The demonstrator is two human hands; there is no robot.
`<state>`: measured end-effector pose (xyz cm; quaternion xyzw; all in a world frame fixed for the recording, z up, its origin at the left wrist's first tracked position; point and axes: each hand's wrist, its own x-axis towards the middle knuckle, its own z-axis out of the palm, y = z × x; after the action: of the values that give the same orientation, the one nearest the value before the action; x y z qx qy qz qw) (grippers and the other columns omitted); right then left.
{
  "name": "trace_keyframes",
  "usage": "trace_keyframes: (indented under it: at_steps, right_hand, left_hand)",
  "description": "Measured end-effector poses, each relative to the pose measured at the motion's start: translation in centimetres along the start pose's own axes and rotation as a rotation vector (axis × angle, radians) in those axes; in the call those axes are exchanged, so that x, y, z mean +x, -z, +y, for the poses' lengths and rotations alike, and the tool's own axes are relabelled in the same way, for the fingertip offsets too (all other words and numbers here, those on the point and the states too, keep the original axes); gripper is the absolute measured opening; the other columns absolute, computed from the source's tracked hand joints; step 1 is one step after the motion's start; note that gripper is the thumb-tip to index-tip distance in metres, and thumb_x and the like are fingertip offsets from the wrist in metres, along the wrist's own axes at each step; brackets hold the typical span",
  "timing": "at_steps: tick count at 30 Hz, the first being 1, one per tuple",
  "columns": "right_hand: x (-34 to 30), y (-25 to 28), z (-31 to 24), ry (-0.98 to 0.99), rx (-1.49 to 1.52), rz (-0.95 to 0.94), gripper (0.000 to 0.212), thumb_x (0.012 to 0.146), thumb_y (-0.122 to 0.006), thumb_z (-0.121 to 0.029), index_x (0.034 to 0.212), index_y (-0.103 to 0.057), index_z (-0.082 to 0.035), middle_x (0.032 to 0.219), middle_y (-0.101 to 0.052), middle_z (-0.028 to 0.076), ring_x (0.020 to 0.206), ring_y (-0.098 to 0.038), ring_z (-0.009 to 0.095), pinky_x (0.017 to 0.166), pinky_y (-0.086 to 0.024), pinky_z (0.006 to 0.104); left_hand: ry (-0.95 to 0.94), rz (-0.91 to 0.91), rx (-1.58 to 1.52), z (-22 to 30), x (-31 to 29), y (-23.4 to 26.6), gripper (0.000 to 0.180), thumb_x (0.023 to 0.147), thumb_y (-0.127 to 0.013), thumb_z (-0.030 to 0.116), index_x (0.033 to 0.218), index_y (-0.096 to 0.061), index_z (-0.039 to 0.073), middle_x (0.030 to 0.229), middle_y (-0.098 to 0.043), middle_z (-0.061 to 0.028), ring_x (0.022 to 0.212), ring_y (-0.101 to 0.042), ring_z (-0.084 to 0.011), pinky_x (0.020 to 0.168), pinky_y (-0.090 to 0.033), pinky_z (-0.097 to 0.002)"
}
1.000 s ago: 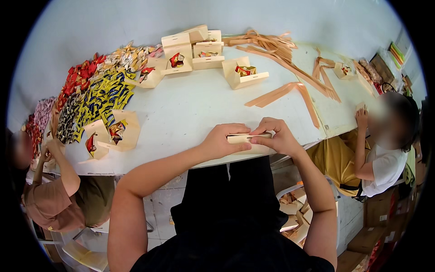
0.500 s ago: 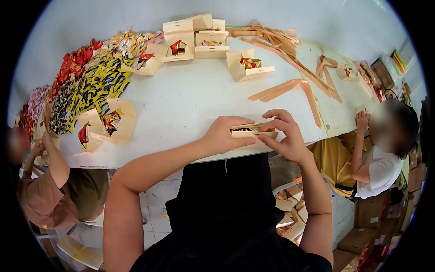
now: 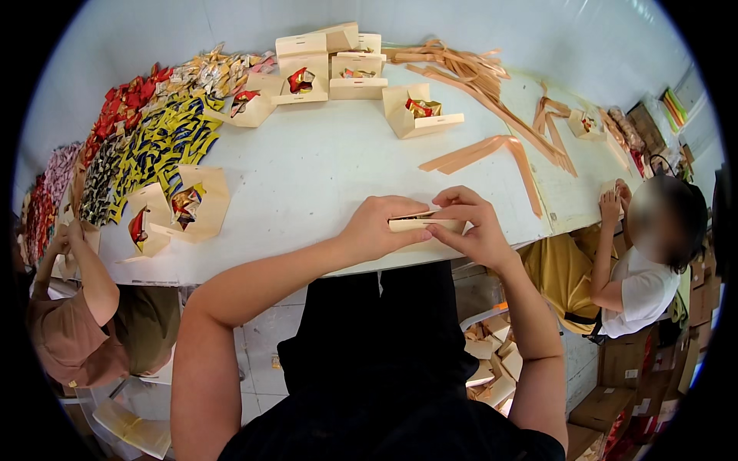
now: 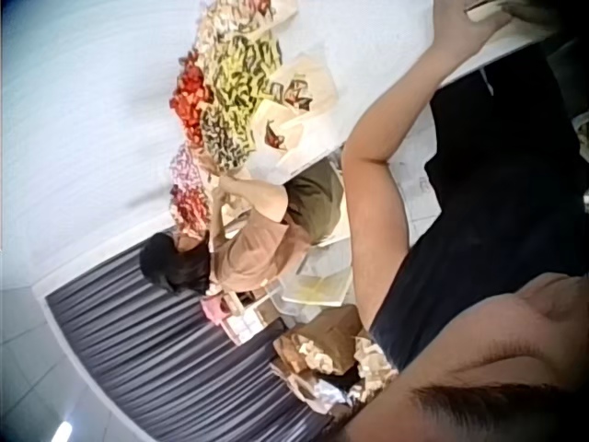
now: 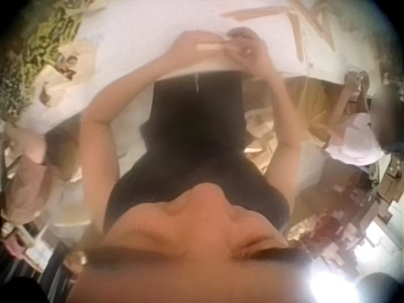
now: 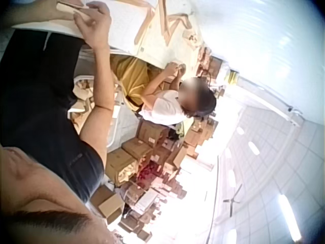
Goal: The person assembles small cardboard gift boxes by folding the flaps, inserting wrapped candies, and tying a ribbon around each box. Completed boxes are placed on the table while the person continues the process with new boxes and ribbons.
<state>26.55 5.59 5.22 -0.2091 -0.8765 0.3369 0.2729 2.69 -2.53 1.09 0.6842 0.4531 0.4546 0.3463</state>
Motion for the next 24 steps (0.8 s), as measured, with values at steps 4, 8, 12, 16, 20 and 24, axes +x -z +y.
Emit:
trace_keyframes:
  at_steps: [4, 8, 12, 16, 20, 24]
  right_hand:
    - [0.2, 0.9, 3.1, -0.059, 0.274, 0.134, 0.014, 0.094, -0.081, -0.004, 0.107, -0.08, -0.005, 0.111, -0.073, 0.008, 0.105, -0.069, 0.02, 0.094, -0.054, 0.0333]
    - [4.8, 3.1, 6.5, -0.067, 0.05, 0.188, 0.014, 0.096, -0.08, -0.006, 0.109, -0.077, -0.003, 0.104, -0.074, 0.008, 0.1, -0.07, 0.018, 0.092, -0.055, 0.0313]
    - [8.8, 2.6, 10.3, 0.107, -0.271, 0.128, 0.011, 0.097, -0.079, -0.009, 0.103, -0.078, 0.0, 0.098, -0.075, 0.009, 0.086, -0.07, 0.018, 0.082, -0.056, 0.0316]
    - [10.6, 3.0, 11.4, -0.302, -0.087, -0.131, 0.01, 0.1, -0.078, -0.01, 0.103, -0.076, 0.0, 0.099, -0.073, 0.009, 0.088, -0.071, 0.013, 0.072, -0.055, 0.0286]
    - [10.6, 3.3, 11.8, -0.237, -0.094, -0.072, 0.01, 0.101, -0.077, -0.009, 0.098, -0.075, 0.0, 0.095, -0.072, 0.008, 0.082, -0.07, 0.013, 0.067, -0.054, 0.0316]
    - [10.0, 3.3, 10.8, 0.337, -0.457, 0.187, 0.008, 0.099, -0.075, -0.01, 0.095, -0.076, -0.003, 0.087, -0.073, 0.013, 0.081, -0.069, 0.031, 0.076, -0.055, 0.0399]
  left_hand:
    - [-0.084, 0.015, 0.057, -0.4, -0.1, 0.1, 0.041, 0.093, -0.088, 0.022, 0.128, -0.08, 0.003, 0.128, -0.079, -0.0176, 0.116, -0.077, -0.0276, 0.102, -0.059, -0.0351]
    - [-0.09, 0.068, 0.061, -0.5, 0.2, 0.3, 0.037, 0.094, -0.087, 0.021, 0.126, -0.08, 0.002, 0.127, -0.08, -0.0184, 0.115, -0.077, -0.0275, 0.101, -0.059, -0.0355]
    - [-0.061, 0.208, 0.104, -0.3, 0.9, 1.6, 0.036, 0.095, -0.086, 0.02, 0.125, -0.081, 0.001, 0.124, -0.08, -0.0185, 0.113, -0.078, -0.0258, 0.101, -0.059, -0.0352]
    - [0.089, 0.224, 0.084, -1.4, 1.0, 1.8, 0.038, 0.094, -0.086, 0.027, 0.121, -0.082, 0.001, 0.121, -0.081, -0.0191, 0.11, -0.079, -0.0305, 0.098, -0.06, -0.0375]
    - [0.048, 0.227, 0.106, -1.9, 1.3, 1.2, 0.04, 0.093, -0.087, 0.029, 0.121, -0.081, 0.001, 0.121, -0.081, -0.0198, 0.111, -0.078, -0.0302, 0.098, -0.06, -0.0375]
    - [0.066, 0.224, 0.123, -1.3, 0.8, 1.1, 0.042, 0.094, -0.087, 0.03, 0.123, -0.081, 0.001, 0.122, -0.08, -0.0202, 0.111, -0.078, -0.0303, 0.098, -0.06, -0.0371]
